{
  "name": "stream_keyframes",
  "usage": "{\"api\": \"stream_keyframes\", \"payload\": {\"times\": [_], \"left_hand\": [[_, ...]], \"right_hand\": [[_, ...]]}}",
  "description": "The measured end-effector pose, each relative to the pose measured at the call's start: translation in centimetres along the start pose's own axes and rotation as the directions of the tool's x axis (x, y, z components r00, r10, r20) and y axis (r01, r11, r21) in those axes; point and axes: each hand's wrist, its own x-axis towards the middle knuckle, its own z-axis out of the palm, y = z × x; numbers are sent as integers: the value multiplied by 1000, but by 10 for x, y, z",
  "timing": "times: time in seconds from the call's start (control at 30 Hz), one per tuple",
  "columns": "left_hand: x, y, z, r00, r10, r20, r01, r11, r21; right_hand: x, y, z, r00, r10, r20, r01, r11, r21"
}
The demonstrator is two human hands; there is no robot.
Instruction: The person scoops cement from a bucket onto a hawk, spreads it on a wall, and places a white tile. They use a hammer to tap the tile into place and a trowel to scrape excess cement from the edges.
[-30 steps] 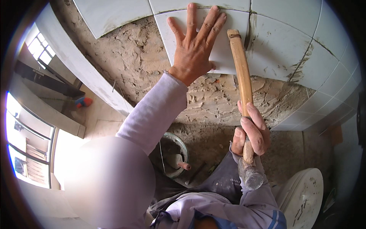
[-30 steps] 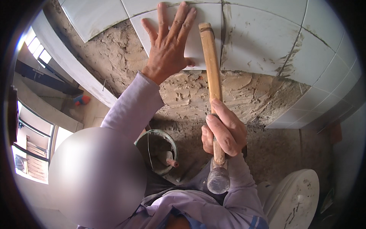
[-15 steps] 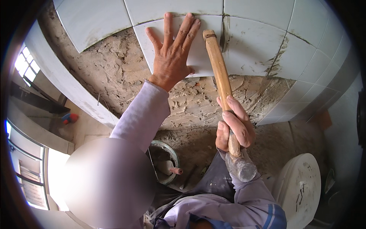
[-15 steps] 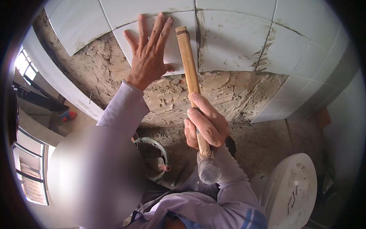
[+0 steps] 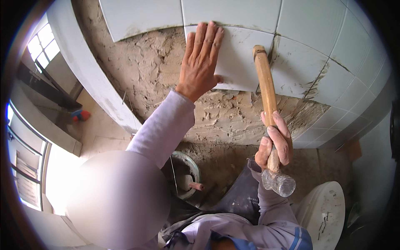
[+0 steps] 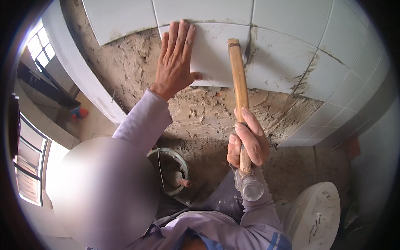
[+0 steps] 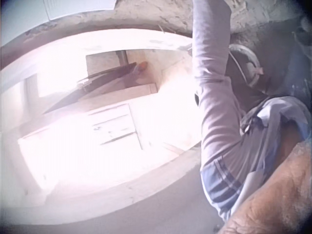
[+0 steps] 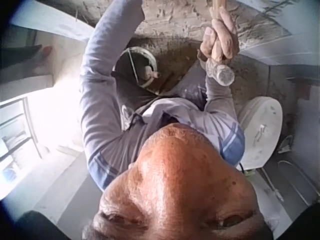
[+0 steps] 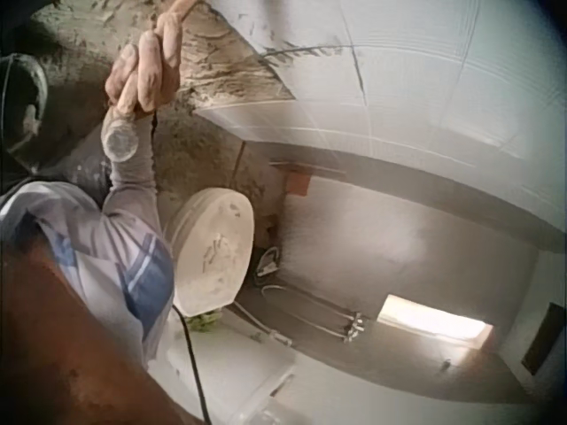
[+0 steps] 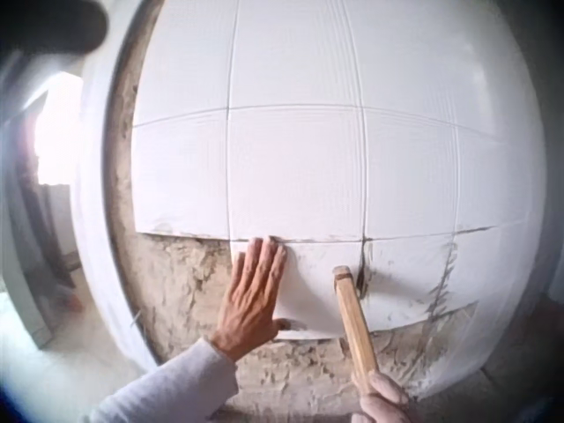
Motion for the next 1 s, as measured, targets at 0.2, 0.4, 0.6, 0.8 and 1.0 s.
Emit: {"api": "stream_keyframes", "payload": {"times": [0.2,0.4,0.6,0.8,1.0], "left_hand": [[5,4,-5,999,35,-8,-36,996,-82],[2,5,10,996,65,-58,-58,992,109],[3,7,0,1000,8,-15,-6,984,180],[4,9,13,999,16,-48,-2,961,277],[1,3,14,999,36,-31,-23,934,355]], "right_hand": [[-9,8,6,990,-138,-9,138,988,74],[-26,3,-2,999,2,38,-7,989,148],[-50,-12,18,997,80,-11,-76,979,189],[-52,-9,9,993,93,76,-98,992,76],[-52,-12,8,981,186,48,-190,975,114]]}}
